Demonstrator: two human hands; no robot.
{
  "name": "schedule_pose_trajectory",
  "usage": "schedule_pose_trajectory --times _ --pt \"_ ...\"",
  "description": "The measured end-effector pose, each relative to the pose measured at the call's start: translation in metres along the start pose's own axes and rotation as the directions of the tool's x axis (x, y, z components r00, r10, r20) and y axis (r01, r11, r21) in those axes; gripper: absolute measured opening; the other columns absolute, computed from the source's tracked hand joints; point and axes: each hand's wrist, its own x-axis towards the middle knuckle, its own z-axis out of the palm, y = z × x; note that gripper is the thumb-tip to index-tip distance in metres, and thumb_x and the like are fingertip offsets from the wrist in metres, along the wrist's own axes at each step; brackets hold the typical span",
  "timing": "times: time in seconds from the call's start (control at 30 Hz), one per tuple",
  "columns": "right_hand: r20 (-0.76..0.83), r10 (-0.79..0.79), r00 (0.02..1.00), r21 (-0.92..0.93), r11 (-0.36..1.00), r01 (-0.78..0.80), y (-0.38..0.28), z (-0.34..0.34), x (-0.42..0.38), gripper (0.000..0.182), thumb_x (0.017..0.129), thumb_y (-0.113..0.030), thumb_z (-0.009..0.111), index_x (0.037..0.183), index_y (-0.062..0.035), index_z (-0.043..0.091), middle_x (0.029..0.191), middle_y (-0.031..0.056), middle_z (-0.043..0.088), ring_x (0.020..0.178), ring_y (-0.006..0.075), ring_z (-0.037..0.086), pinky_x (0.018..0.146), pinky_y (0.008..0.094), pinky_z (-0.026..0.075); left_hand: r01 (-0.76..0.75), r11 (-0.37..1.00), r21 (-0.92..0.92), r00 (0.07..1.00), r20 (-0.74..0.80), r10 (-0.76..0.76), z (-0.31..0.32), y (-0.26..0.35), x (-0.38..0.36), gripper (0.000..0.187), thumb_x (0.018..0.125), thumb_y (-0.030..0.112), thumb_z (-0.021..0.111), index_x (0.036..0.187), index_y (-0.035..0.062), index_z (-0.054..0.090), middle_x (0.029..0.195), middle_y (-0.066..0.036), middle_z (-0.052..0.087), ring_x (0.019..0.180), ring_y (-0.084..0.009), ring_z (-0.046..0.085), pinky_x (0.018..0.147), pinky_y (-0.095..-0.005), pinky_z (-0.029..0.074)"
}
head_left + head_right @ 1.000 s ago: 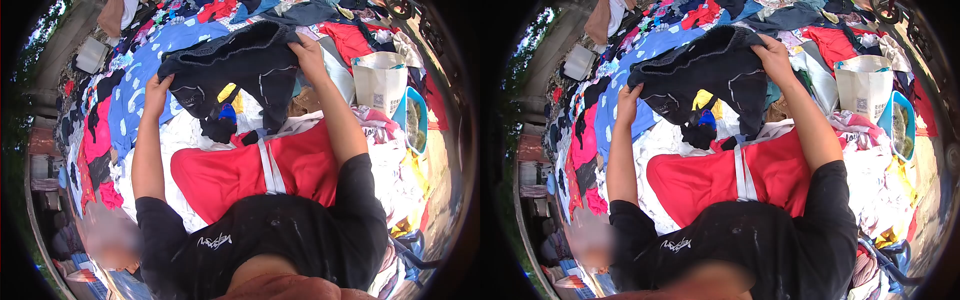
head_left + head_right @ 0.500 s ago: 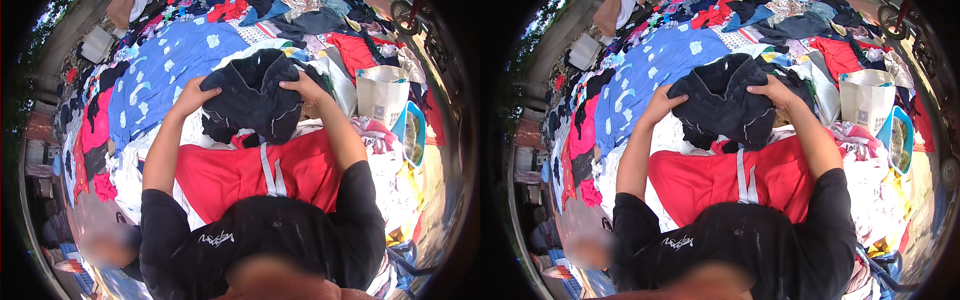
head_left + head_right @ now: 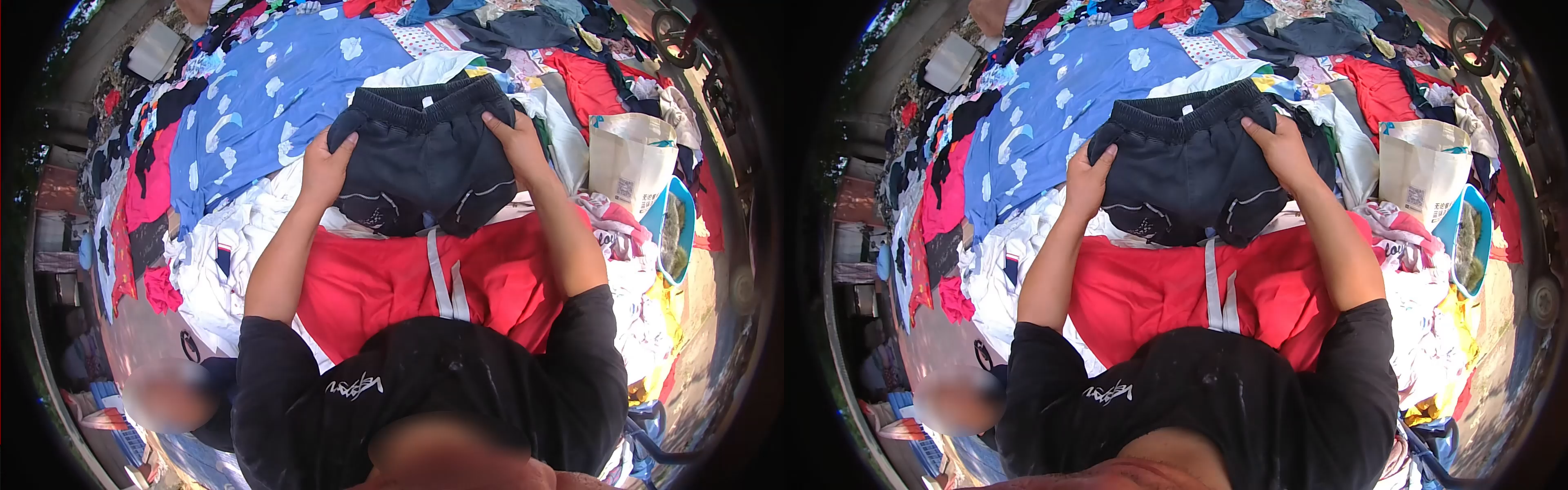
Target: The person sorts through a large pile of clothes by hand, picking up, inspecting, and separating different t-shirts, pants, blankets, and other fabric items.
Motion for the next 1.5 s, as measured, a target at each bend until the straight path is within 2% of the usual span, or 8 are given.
schedule_pose_trajectory --times 0.13,0.23,0.33,0.47,0.67,1.17,1.43,1.5 --pt "0.181 0.053 0.982 0.048 0.997 -0.062 -0.087 0.002 0.013 0.037 0.090 -0.015 0.071 0.122 0.0009 0.062 0.112 0.0131 0.069 0.096 0.0200 0.069 0.086 0.0319 0.056 0.233 0.879 -0.415 0.970 0.168 -0.177 -0.012 0.088 0.024 0.034 0.097 0.017 0.064 0.125 -0.0010 0.060 0.119 -0.013 0.067 0.104 -0.0196 0.066 0.093 -0.0334 0.054" --pt "0.358 -0.391 0.848 0.282 0.911 0.302 -0.141 -0.049 0.085 0.052 0.090 -0.028 0.072 0.131 -0.0015 0.054 0.127 0.0108 0.062 0.118 0.0228 0.060 0.103 0.0372 0.047 0.315 0.699 -0.642 0.924 0.377 -0.071 -0.054 0.104 0.082 0.047 0.101 0.032 0.055 0.138 0.0017 0.050 0.129 -0.017 0.062 0.117 -0.0274 0.063 0.100 -0.0401 0.052" --pt "0.553 -0.368 0.747 0.598 0.800 -0.049 -0.097 -0.088 0.112 0.069 0.091 -0.036 0.071 0.143 -0.0023 0.041 0.144 0.0121 0.049 0.131 0.0248 0.050 0.110 0.0396 0.040 0.380 0.634 -0.673 0.861 0.508 0.025 -0.068 0.047 0.097 0.059 0.100 0.042 0.054 0.143 0.0042 0.045 0.131 -0.017 0.061 0.117 -0.0274 0.063 0.100 -0.0424 0.052" --pt "0.208 -0.054 0.977 0.431 0.901 -0.042 0.016 -0.063 0.085 0.063 0.090 -0.034 0.071 0.138 -0.0007 0.048 0.134 0.0159 0.058 0.117 0.0255 0.061 0.100 0.0399 0.049 0.434 0.715 -0.548 0.877 0.437 -0.198 -0.009 -0.026 0.084 0.045 0.098 0.031 0.061 0.130 0.0005 0.055 0.117 -0.016 0.067 0.104 -0.0244 0.069 0.090 -0.0406 0.058" --pt "-0.124 0.379 0.917 0.262 0.904 -0.338 0.059 -0.062 0.086 0.026 0.095 -0.020 0.062 0.105 0.0041 0.068 0.097 0.0154 0.072 0.082 0.0244 0.071 0.079 0.0383 0.058 0.502 0.655 -0.565 0.865 0.333 -0.376 0.018 -0.091 0.067 0.025 0.098 0.016 0.058 0.115 -0.0027 0.061 0.102 -0.014 0.071 0.088 -0.0230 0.072 0.077 -0.0376 0.061" --pt "-0.110 0.191 0.975 0.204 0.965 -0.166 0.046 -0.040 0.085 0.034 0.099 -0.024 0.059 0.122 0.0020 0.060 0.114 0.0159 0.069 0.096 0.0268 0.071 0.085 0.0389 0.058 0.273 0.801 -0.533 0.954 0.040 -0.298 0.039 -0.077 0.067 0.021 0.098 0.016 0.058 0.113 0.0022 0.064 0.099 -0.009 0.071 0.084 -0.0164 0.069 0.073 -0.0305 0.056" --pt "-0.105 0.333 0.937 0.081 0.942 -0.326 0.047 -0.018 0.073 0.028 0.094 -0.016 0.061 0.114 0.0031 0.065 0.107 0.0148 0.071 0.091 0.0254 0.071 0.084 0.0376 0.057 0.502 0.721 -0.477 0.810 -0.033 -0.586 0.038 -0.089 0.052 0.019 0.095 0.018 0.063 0.102 0.0002 0.065 0.095 -0.010 0.071 0.082 -0.0165 0.069 0.072 -0.0305 0.056" --pt "0.000 0.371 0.929 0.107 0.924 -0.368 0.050 -0.020 0.073 0.028 0.095 -0.016 0.059 0.115 0.0021 0.066 0.107 0.0144 0.071 0.092 0.0246 0.071 0.086 0.0378 0.056 0.483 0.629 -0.609 0.866 0.224 -0.447 0.032 -0.098 0.048 0.019 0.095 0.013 0.061 0.106 -0.0017 0.064 0.095 -0.011 0.072 0.078 -0.0187 0.071 0.071 -0.0330 0.059"
